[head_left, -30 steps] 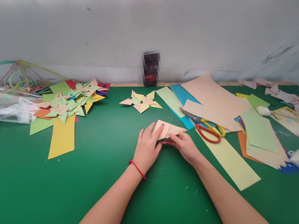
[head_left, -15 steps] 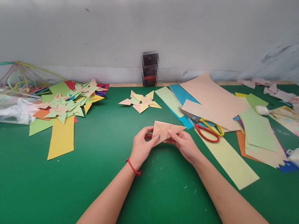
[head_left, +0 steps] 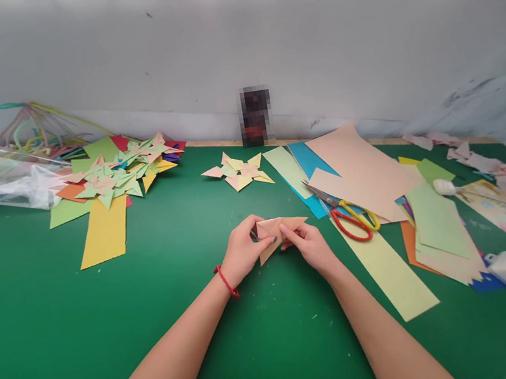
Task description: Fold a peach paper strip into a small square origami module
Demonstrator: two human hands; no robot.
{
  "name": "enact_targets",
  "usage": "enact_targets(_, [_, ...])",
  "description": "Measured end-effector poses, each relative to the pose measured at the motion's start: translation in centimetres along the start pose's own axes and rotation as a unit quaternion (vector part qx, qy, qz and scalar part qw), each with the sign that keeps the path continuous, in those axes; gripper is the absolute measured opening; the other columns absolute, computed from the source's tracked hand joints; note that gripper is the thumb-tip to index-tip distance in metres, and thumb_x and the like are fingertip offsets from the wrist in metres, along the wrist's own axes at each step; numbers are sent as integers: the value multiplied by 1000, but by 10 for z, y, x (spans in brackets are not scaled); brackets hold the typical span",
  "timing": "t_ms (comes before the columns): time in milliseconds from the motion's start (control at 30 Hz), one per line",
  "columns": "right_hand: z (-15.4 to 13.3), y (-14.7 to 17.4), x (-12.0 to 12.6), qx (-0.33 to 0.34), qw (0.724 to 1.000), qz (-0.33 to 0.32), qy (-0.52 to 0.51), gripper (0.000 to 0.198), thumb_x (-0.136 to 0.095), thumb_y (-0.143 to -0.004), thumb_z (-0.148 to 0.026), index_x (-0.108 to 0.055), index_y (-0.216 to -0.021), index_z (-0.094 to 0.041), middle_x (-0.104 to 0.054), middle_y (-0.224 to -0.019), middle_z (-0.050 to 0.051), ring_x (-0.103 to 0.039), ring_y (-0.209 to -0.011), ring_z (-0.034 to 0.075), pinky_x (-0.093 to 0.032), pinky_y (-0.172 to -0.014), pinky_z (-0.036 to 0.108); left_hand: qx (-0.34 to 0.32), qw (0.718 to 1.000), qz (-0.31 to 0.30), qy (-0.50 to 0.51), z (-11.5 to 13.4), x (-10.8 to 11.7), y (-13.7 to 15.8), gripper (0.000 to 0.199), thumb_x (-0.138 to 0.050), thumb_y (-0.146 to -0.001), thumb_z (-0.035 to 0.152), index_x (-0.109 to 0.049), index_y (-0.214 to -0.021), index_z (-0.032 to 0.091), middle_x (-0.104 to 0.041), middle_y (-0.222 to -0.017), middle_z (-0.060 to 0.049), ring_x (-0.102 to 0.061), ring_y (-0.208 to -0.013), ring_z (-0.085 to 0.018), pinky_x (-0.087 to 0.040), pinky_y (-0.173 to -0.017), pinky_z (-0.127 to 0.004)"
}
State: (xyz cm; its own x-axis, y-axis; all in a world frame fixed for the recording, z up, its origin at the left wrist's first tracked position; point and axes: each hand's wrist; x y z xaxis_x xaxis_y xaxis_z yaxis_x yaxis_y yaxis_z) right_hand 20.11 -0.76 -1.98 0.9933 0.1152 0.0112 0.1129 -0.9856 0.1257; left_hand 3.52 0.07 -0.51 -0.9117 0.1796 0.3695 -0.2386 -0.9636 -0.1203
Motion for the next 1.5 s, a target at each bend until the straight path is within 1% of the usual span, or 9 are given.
enact_targets(267, [-6, 0, 0, -13, 995, -13, -98, 30, -56, -76, -46, -65, -78, -17, -61, -70, 2, -55, -63, 14, -47, -51, 25, 41, 991, -30, 127, 0, 2, -2, 17, -60, -74, 29, -55, -83, 16, -60, -77, 0, -55, -69, -13, -43, -61, -23])
enact_targets(367, [-4, -1, 0, -9, 998, -4, -69, 30, -58, -75, -44, -65, -86, -17, -63, -75, 4, -56, -65, 15, -47, -51, 25, -23, 1000, -10, 12, 2, 2, -1, 10, -58, -76, 25, -56, -82, 18, -60, -79, 0, -54, -73, -14, -43, -64, -24])
enact_targets(467, [-2, -2, 0, 5, 999, 1, -31, 31, -61, -73, -42, -65, -93, -18, -64, -74, 3, -56, -63, 15, -47, -50, 26, -115, 984, 3, -138, 4, 1, 2, 15, -53, -80, 21, -58, -94, 21, -60, -86, -2, -52, -80, -17, -41, -72, -29])
enact_targets(567, [-3, -2, -1, 13, 999, -7, -30, 29, -61, -74, -39, -64, -94, -19, -64, -72, 2, -55, -62, 15, -46, -49, 25, -154, 972, -16, -175, 6, 0, 4, 23, -45, -86, 20, -54, -107, 23, -59, -87, -3, -52, -81, -16, -40, -73, -29])
enact_targets(833, [-6, -1, -1, -20, 994, -26, -103, 29, -56, -77, -43, -61, -93, -19, -65, -75, 3, -59, -67, 15, -45, -49, 23, -9, 999, 42, 5, 7, 2, 2, 7, -55, -77, 21, -53, -84, 18, -58, -78, 2, -53, -72, -12, -41, -64, -21])
enact_targets(1033, [-5, -2, 0, -30, 993, -11, -110, 29, -62, -72, -40, -62, -93, -19, -63, -70, 1, -56, -58, 12, -42, -44, 21, 9, 991, 14, 136, 3, 3, -2, 32, -57, -75, 19, -48, -106, 19, -58, -91, -2, -56, -81, -14, -46, -71, -24])
enact_targets(1200, [-2, -4, 3, -13, 997, 11, -72, 34, -62, -71, -41, -63, -97, -18, -62, -73, 1, -50, -53, 10, -42, -46, 22, -8, 991, -21, 132, 3, 1, -1, 28, -56, -76, 20, -54, -103, 20, -60, -100, -4, -57, -87, -16, -46, -77, -27])
enact_targets(1300, [-3, -4, 4, -14, 998, 6, -60, 35, -61, -72, -42, -64, -96, -18, -61, -78, 2, -46, -52, 9, -42, -48, 22, -7, 992, -41, 123, 4, 0, 0, 20, -54, -78, 24, -57, -97, 18, -62, -92, -3, -58, -81, -15, -47, -72, -26])
enact_targets(1500, [-3, -3, 4, -13, 998, -9, -58, 25, -62, -72, -39, -66, -85, -18, -58, -65, -1, -47, -51, 10, -39, -48, 23, 1, 996, 29, 81, 0, 0, -1, 27, -56, -75, 21, -54, -102, 20, -59, -97, -4, -56, -78, -14, -47, -67, -25])
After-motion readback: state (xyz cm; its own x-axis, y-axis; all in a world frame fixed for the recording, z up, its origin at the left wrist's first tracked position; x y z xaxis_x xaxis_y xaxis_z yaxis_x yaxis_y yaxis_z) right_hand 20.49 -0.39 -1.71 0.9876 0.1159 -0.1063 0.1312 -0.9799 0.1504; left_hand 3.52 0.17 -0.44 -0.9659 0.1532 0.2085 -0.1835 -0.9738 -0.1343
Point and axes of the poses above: each hand's wrist, its own y-axis away from the middle knuckle, its own x-axis out of the back of the hand, z = x × y
